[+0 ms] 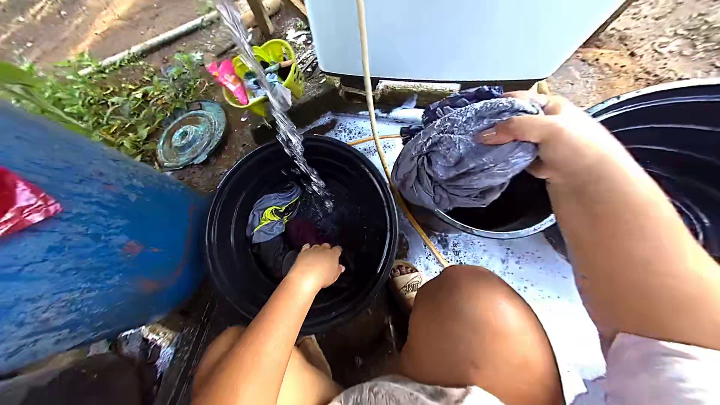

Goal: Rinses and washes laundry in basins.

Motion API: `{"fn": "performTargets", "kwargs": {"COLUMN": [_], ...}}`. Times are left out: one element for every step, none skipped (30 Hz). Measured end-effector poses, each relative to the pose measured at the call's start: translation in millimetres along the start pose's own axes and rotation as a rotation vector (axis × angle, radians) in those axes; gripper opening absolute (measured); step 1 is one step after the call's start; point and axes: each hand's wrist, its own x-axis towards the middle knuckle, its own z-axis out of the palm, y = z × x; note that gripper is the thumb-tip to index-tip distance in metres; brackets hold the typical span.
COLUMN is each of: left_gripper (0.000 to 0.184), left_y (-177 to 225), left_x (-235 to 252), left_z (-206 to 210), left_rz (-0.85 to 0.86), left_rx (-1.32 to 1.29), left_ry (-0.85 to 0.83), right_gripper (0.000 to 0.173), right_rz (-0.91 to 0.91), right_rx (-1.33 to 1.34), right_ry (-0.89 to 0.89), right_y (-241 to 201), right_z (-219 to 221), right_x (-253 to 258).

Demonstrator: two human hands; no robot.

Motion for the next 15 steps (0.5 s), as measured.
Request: {"fn": "performTargets", "kwargs": {"left_gripper": [0.054, 0.053, 0.052, 0.052, 0.052, 0.051, 0.052, 0.052, 0.052, 0.052, 0.052, 0.053, 0.053, 0.053, 0.053], "left_y": [1, 2, 4, 6, 8, 9, 10, 11, 13, 14, 14, 15, 14, 13, 11], "left_x": [-3, -5, -6, -6, -6, -4, -2, -1, -1, 0, 1, 4, 7, 10, 13], "left_z": [4, 8, 12, 16, 19, 23, 26, 27, 27, 26, 25, 24, 23, 22, 22], "left_rz": [0.012, 0.021, 0.028, 0.035, 0.038, 0.036, 0.030, 0.018, 0.000, -0.017, -0.025, -0.024, -0.016, -0.005, 0.005], "left_rx": [0.007, 0.020, 0.036, 0.052, 0.064, 0.073, 0.082, 0.096, 0.115, 0.133, 0.148, 0.154, 0.154, 0.148, 0.137], "left_ry": [0.002, -0.009, -0.035, -0.066, -0.101, -0.131, -0.158, -0.181, -0.202, -0.217, -0.226, -0.226, -0.215, -0.198, -0.180], "right_gripper": [0.028, 0.027, 0.027, 0.026, 0.024, 0.024, 0.025, 0.023, 0.022, 0.020, 0.022, 0.029, 0.040, 0.052, 0.062], "right_rz": [-0.037, -0.058, -0.057, -0.044, -0.022, 0.011, 0.049, 0.066, 0.063, 0.041, -0.004, -0.067, -0.125, -0.137, -0.098], "right_rx": [0.010, 0.038, 0.052, 0.066, 0.090, 0.107, 0.108, 0.098, 0.080, 0.046, -0.015, -0.107, -0.226, -0.361, -0.502], "right_ry": [-0.083, -0.162, -0.237, -0.303, -0.373, -0.439, -0.501, -0.546, -0.572, -0.577, -0.564, -0.551, -0.560, -0.598, -0.659], "right_y": [-16, -27, -35, -39, -39, -36, -31, -22, -12, 2, 18, 37, 58, 79, 97], "right_z": [14, 31, 49, 70, 91, 114, 136, 159, 180, 199, 215, 225, 230, 230, 223], "right_x": [-6, -10, -13, -13, -10, -5, 1, 8, 14, 20, 24, 28, 35, 43, 52]}}
